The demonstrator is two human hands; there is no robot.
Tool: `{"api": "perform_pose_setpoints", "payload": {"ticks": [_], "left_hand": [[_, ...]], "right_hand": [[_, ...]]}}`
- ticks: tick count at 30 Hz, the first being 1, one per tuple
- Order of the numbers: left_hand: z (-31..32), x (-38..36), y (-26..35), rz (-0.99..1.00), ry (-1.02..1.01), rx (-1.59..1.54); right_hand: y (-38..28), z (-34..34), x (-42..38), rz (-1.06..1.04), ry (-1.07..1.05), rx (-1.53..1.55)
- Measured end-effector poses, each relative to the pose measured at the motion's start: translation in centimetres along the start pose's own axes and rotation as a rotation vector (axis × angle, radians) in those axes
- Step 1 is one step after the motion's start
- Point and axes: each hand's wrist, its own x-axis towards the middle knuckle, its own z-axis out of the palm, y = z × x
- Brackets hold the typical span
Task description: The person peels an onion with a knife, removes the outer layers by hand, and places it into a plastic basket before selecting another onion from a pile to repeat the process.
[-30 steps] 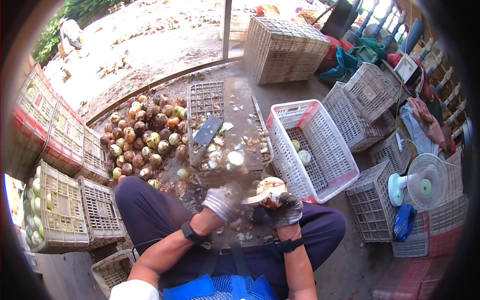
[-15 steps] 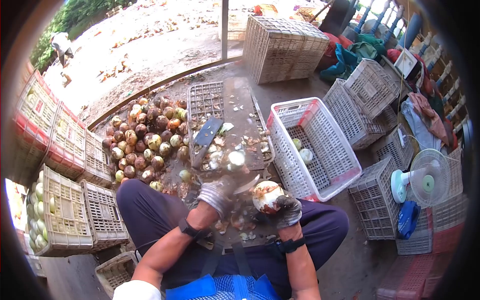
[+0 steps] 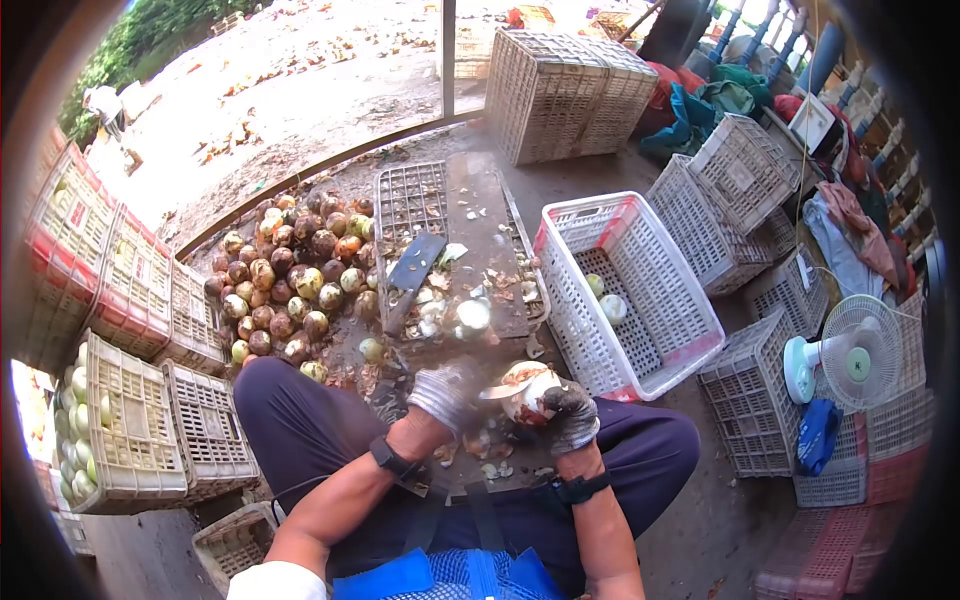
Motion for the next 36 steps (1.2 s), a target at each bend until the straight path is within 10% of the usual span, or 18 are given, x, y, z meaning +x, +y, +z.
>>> {"api": "perform_pose_setpoints", "payload": {"ticks": [5,9,20,36], "left_hand": [[1.4,0.1,-1.0,0.045,0.062,0.002],[1.3,0.5,-3.3,-0.602,-0.215,-0.849],[-0.4,0.3,0.1,-0.153,-0.122,-0.066],[-0.9,2.6,-1.3,-0.415,-0.49,-0.02]], "right_hand": [[1.2,-1.9,0.1,-0.018,0.059,-0.032],[-0.3,0.6,-0.6,0.002,-0.018,-0.008],[-0.9,2.8,-0.3,-0.093,0.072,-0.321],[-1.1,3.2,0.2,-0.265,0.216,-1.003]]}}
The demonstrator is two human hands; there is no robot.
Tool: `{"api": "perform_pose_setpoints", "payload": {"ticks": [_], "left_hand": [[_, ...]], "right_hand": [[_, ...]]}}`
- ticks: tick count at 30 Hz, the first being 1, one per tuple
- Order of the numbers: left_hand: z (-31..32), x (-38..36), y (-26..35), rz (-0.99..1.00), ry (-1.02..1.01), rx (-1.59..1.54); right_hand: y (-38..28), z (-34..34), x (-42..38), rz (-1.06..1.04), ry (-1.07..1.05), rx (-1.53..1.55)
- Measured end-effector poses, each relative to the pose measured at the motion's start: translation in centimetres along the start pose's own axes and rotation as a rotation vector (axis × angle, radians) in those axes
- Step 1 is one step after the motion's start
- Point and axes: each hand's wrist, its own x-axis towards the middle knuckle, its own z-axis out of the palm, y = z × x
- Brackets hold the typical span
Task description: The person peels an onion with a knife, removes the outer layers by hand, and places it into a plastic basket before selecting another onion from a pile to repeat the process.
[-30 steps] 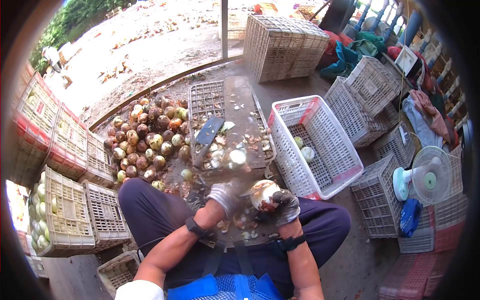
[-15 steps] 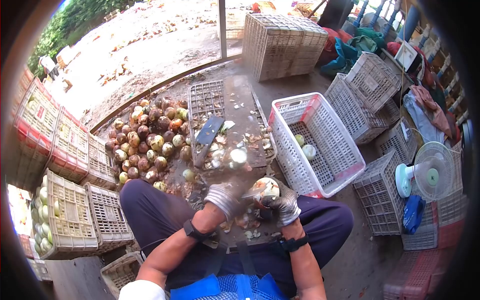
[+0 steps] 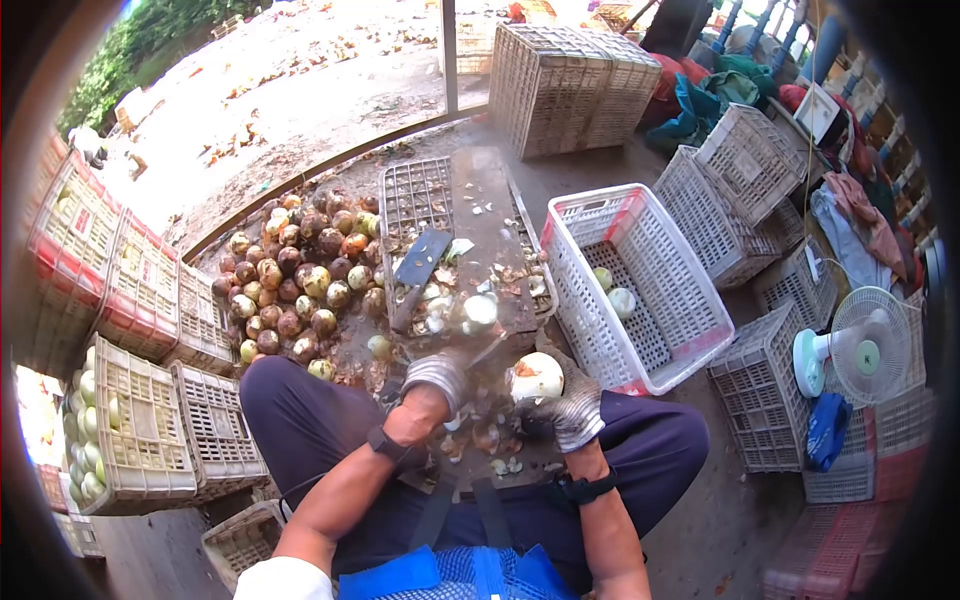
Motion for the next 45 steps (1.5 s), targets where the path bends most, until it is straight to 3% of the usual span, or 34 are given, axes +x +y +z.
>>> {"api": "perform_pose_setpoints", "payload": {"ticks": [1,3,6,9,13,18,20,25,28,30,34,37,45], "left_hand": [[-0.1,0.1,-0.1,-0.01,0.012,-0.036],[1.5,-0.7,-0.1,0.26,0.418,-0.022],[2.2,-2.0,1.1,0.387,0.5,0.016],[3.5,-1.3,0.9,0.327,0.287,0.14],[3.7,-0.5,0.9,0.297,0.222,0.146],[2.5,-1.1,1.5,0.313,0.378,0.169],[2.0,-0.9,0.9,0.252,0.328,0.146],[0.7,1.9,-1.0,-0.271,-0.271,-0.101],[1.7,-0.6,1.1,0.164,0.266,0.084],[2.3,-1.4,1.5,0.37,0.457,0.116],[5.1,-0.7,0.8,0.245,0.304,0.171],[6.3,0.0,0.4,0.3,0.402,0.134],[8.3,2.2,-1.1,0.191,0.306,0.053]], "right_hand": [[0.3,-0.1,0.0,0.006,0.01,0.053],[0.5,-0.2,0.0,0.032,0.01,0.173],[0.8,-0.2,-0.1,-0.011,0.039,0.096],[0.9,-0.1,-0.2,-0.054,0.058,-0.015],[-0.8,0.2,-0.5,-0.005,0.054,-0.004],[0.3,0.6,-0.1,0.027,0.032,0.157],[0.8,0.7,-0.1,-0.013,0.052,0.186],[-0.9,0.5,-0.7,-0.04,0.044,0.336],[-0.6,0.3,-0.9,0.01,-0.035,0.62],[0.6,0.1,-0.7,-0.004,-0.062,0.781],[0.8,-0.1,-0.7,0.013,-0.079,0.876],[1.3,0.2,-0.6,0.015,-0.108,0.92],[3.1,0.7,0.2,0.005,-0.077,0.771]]}}
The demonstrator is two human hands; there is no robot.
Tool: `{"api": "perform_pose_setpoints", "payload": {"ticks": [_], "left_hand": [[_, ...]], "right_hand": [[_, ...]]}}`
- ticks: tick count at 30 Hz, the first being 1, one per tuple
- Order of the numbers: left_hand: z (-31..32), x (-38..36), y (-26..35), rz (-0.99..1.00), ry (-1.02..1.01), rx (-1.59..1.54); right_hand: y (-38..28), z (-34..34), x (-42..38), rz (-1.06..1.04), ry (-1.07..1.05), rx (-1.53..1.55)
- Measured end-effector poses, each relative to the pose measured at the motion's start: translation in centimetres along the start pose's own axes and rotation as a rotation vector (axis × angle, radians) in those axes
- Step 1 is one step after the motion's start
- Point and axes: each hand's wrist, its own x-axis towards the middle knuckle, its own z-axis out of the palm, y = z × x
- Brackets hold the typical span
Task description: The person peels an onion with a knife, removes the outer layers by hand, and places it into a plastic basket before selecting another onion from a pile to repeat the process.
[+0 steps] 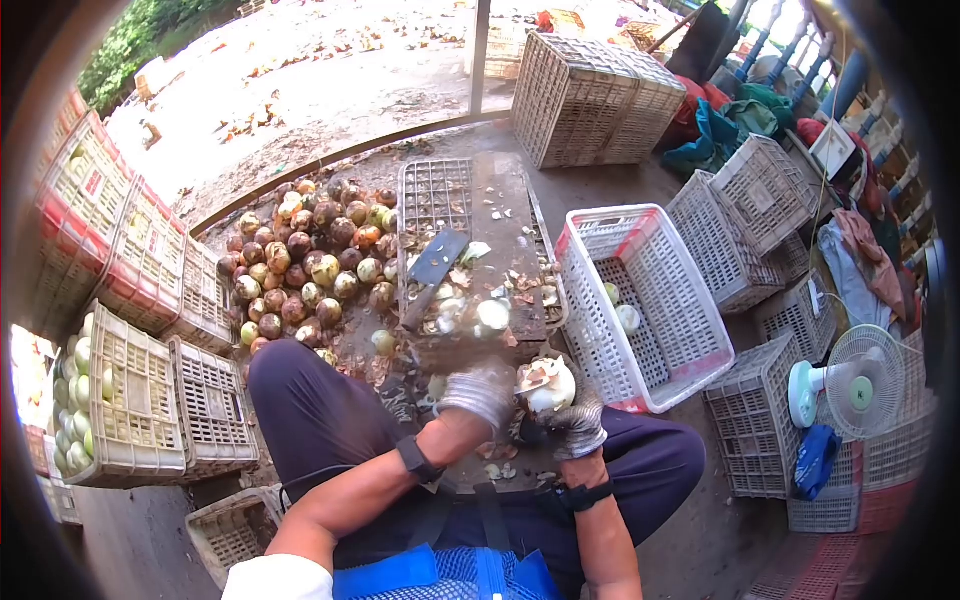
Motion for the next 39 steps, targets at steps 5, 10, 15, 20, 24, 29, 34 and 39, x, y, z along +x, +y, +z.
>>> {"api": "perform_pose_setpoints", "payload": {"ticks": [5,10,15,20,24,29,34,39], "left_hand": [[4.7,1.4,-2.9,0.046,0.078,-0.003],[-2.8,0.7,-2.6,0.025,-0.081,-0.329],[-10.3,0.1,2.2,-0.089,-0.054,-0.148],[-5.0,-1.0,2.5,-0.022,-0.036,0.052],[-4.4,-0.6,3.1,-0.051,-0.066,0.115],[2.2,0.2,-3.9,-0.029,0.089,-0.268],[-7.5,0.8,0.8,-0.178,-0.093,-0.158],[-7.6,-1.1,2.8,0.074,0.092,-0.108]], "right_hand": [[-0.3,1.6,-0.9,0.001,0.075,-0.012],[-1.6,2.3,-0.6,-0.176,-0.054,0.032],[-2.7,1.2,-0.9,-0.031,0.03,0.084],[-1.7,0.6,-1.5,-0.028,0.005,0.06],[-1.5,0.6,-1.4,-0.038,0.01,0.032],[-1.6,1.1,-1.0,-0.106,0.021,-0.041],[-1.0,-0.2,-0.4,-0.095,0.038,-0.256],[-0.9,-0.9,0.0,-0.172,0.128,-0.686]]}}
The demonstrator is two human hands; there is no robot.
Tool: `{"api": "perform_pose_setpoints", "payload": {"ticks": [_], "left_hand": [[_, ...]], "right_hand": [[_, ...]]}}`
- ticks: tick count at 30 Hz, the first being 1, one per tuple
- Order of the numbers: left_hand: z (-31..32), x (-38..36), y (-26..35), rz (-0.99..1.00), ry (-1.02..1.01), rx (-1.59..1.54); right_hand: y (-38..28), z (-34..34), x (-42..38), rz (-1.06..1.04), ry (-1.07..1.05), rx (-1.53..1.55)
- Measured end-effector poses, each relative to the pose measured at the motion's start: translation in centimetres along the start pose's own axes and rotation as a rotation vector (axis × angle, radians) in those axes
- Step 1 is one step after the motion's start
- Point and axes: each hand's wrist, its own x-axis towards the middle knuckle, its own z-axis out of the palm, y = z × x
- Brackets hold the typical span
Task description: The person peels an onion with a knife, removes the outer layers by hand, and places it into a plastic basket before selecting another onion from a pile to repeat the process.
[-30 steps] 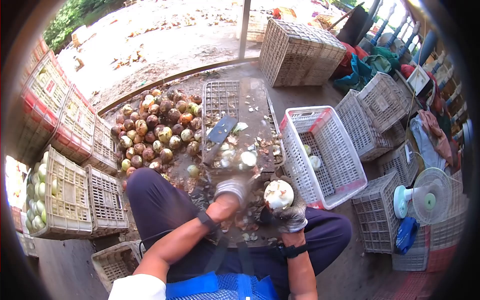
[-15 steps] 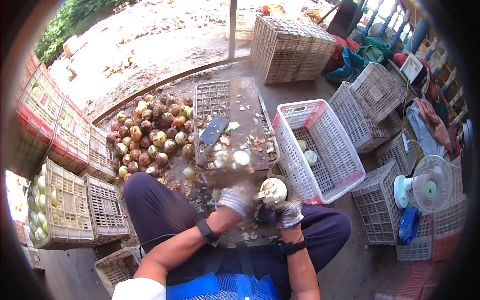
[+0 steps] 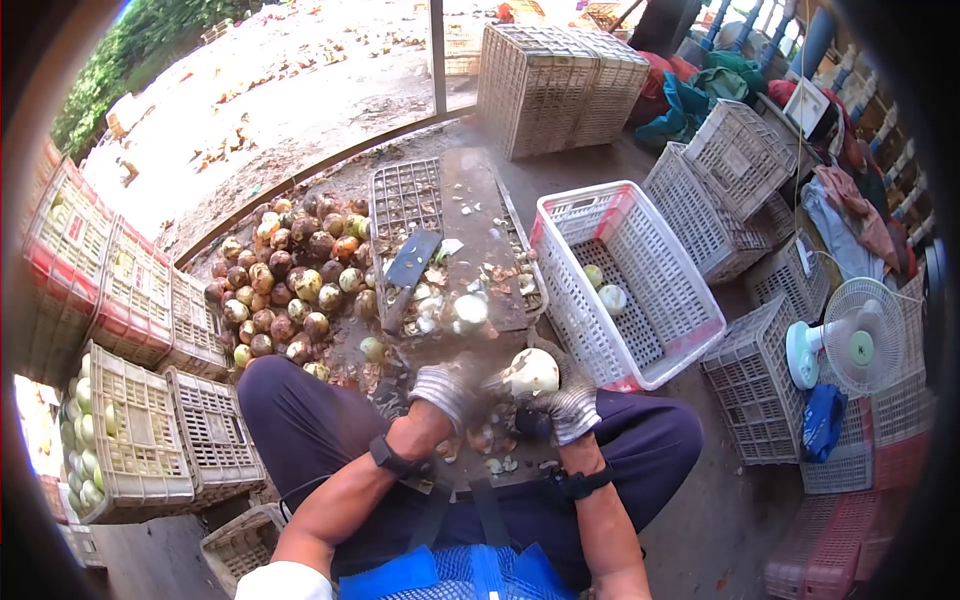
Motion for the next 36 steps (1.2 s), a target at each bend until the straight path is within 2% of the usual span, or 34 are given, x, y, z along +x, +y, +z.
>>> {"api": "perform_pose_setpoints", "payload": {"ticks": [1,5,9,13,17,19,20,23,24,26,28,30,33,36], "left_hand": [[0.4,-0.2,-0.1,0.07,0.036,0.025],[1.4,-0.6,-1.0,0.079,-0.085,0.169],[1.3,-0.3,-0.8,0.031,-0.318,0.265],[-0.2,0.9,0.4,-0.102,-0.466,0.272],[0.1,2.1,-0.9,-0.163,-0.518,0.321],[-1.3,1.7,-1.4,-0.168,-0.29,0.047],[-2.0,1.4,-1.3,-0.213,-0.325,0.027],[-3.2,1.8,0.2,-0.164,-0.328,0.096],[-2.5,1.1,0.3,-0.032,-0.218,0.157],[1.0,-0.3,-1.1,0.033,-0.094,0.19],[1.3,-0.6,-0.6,0.052,-0.147,0.2],[1.7,-0.5,-0.5,0.046,-0.196,0.222],[1.4,-0.4,-0.5,0.166,-0.108,0.163],[1.6,-0.5,-0.9,0.155,-0.106,0.134]], "right_hand": [[0.0,-0.1,0.1,-0.019,0.004,-0.067],[0.1,0.2,0.2,-0.139,0.082,-0.464],[-2.8,1.4,0.0,-0.107,0.117,-0.676],[-1.7,1.6,0.1,-0.191,0.146,-0.798],[-3.0,1.9,0.0,-0.152,0.114,-0.725],[-3.7,1.8,-0.1,-0.16,0.107,-0.656],[-3.7,1.5,0.0,-0.147,0.09,-0.635],[-3.0,1.0,-0.1,-0.093,0.071,-0.575],[-2.9,1.0,0.0,-0.072,0.076,-0.56],[-2.2,0.9,0.2,-0.066,0.073,-0.522],[-1.3,0.7,0.2,-0.096,0.065,-0.466],[-1.2,0.4,0.2,0.007,0.038,-0.456],[-1.1,0.2,0.1,0.078,0.009,-0.407],[-2.2,0.6,0.1,0.13,-0.047,-0.405]]}}
